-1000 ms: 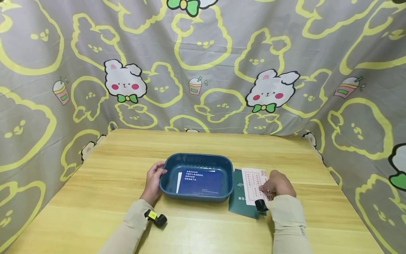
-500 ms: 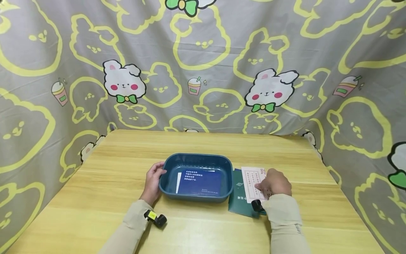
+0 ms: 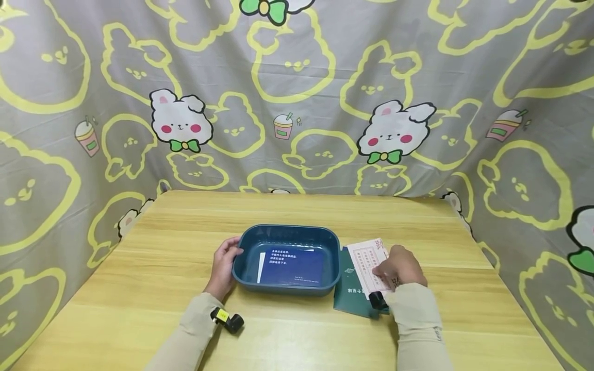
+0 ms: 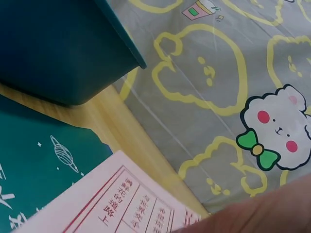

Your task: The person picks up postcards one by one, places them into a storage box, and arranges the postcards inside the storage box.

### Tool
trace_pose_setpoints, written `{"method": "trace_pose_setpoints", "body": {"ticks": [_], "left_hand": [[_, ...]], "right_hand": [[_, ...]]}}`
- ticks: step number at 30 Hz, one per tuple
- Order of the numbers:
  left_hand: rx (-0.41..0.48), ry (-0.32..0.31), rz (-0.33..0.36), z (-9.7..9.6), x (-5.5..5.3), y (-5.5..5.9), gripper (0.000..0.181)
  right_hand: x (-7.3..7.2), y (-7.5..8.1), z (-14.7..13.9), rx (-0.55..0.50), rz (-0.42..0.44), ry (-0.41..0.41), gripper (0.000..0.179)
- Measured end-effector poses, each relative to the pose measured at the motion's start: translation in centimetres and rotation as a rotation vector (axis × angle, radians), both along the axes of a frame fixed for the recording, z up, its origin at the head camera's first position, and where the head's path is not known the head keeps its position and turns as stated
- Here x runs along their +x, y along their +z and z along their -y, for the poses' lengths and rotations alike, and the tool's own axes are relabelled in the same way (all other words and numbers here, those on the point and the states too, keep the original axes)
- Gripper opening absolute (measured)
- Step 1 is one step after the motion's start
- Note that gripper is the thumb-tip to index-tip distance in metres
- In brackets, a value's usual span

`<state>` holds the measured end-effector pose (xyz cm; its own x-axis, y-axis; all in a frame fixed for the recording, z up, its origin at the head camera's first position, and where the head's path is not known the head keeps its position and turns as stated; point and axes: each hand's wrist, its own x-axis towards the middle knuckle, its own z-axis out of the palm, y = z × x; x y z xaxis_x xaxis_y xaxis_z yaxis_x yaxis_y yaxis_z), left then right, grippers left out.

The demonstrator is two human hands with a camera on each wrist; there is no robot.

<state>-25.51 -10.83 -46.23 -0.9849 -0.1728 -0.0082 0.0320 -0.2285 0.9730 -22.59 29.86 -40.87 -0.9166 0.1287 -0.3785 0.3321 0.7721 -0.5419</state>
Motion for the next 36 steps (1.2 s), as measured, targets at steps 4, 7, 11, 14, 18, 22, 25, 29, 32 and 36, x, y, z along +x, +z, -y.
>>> {"method": "trace_pose_setpoints", "body": {"ticks": [4, 7, 11, 14, 18, 22, 25, 29, 32, 36], "left_hand": [[0.004, 0.003, -0.008, 0.0, 0.0, 0.1, 0.035], [0.008, 0.005, -0.010, -0.1, 0.1, 0.1, 0.034], [0.009, 0.002, -0.010, -0.1, 0.1, 0.1, 0.034], [0.018, 0.001, -0.010, -0.1, 0.0, 0.0, 0.034], [0.033, 0.003, -0.016, -0.1, 0.0, -0.1, 0.034], [0.035, 0.005, -0.017, -0.1, 0.0, -0.1, 0.034], [0.031, 0.005, -0.016, -0.1, -0.1, 0.0, 0.034], [0.031, 0.004, -0.018, -0.1, -0.1, -0.1, 0.034], [0.026, 0.004, -0.015, -0.1, -0.1, -0.1, 0.034], [0.018, 0.007, -0.009, -0.1, -0.1, 0.0, 0.034]], "right_hand": [[-0.2, -0.4, 0.0, -0.055, -0.041, 0.002, 0.024], [-0.3, -0.5, 0.1, -0.088, -0.056, -0.010, 0.026], [-0.4, -0.5, 0.0, -0.089, -0.092, -0.007, 0.041], [-0.5, -0.5, -0.2, -0.078, -0.140, -0.001, 0.047], [-0.4, -0.4, -0.3, -0.073, -0.186, -0.011, 0.042], [-0.4, -0.2, -0.4, -0.083, -0.199, -0.036, 0.042], [-0.4, 0.0, -0.5, -0.084, -0.215, -0.050, 0.043], [-0.4, 0.2, -0.6, -0.079, -0.240, -0.060, 0.046], [-0.4, 0.4, -0.6, -0.087, -0.248, -0.070, 0.047], [-0.4, 0.5, -0.4, -0.089, -0.266, -0.081, 0.047]]}}
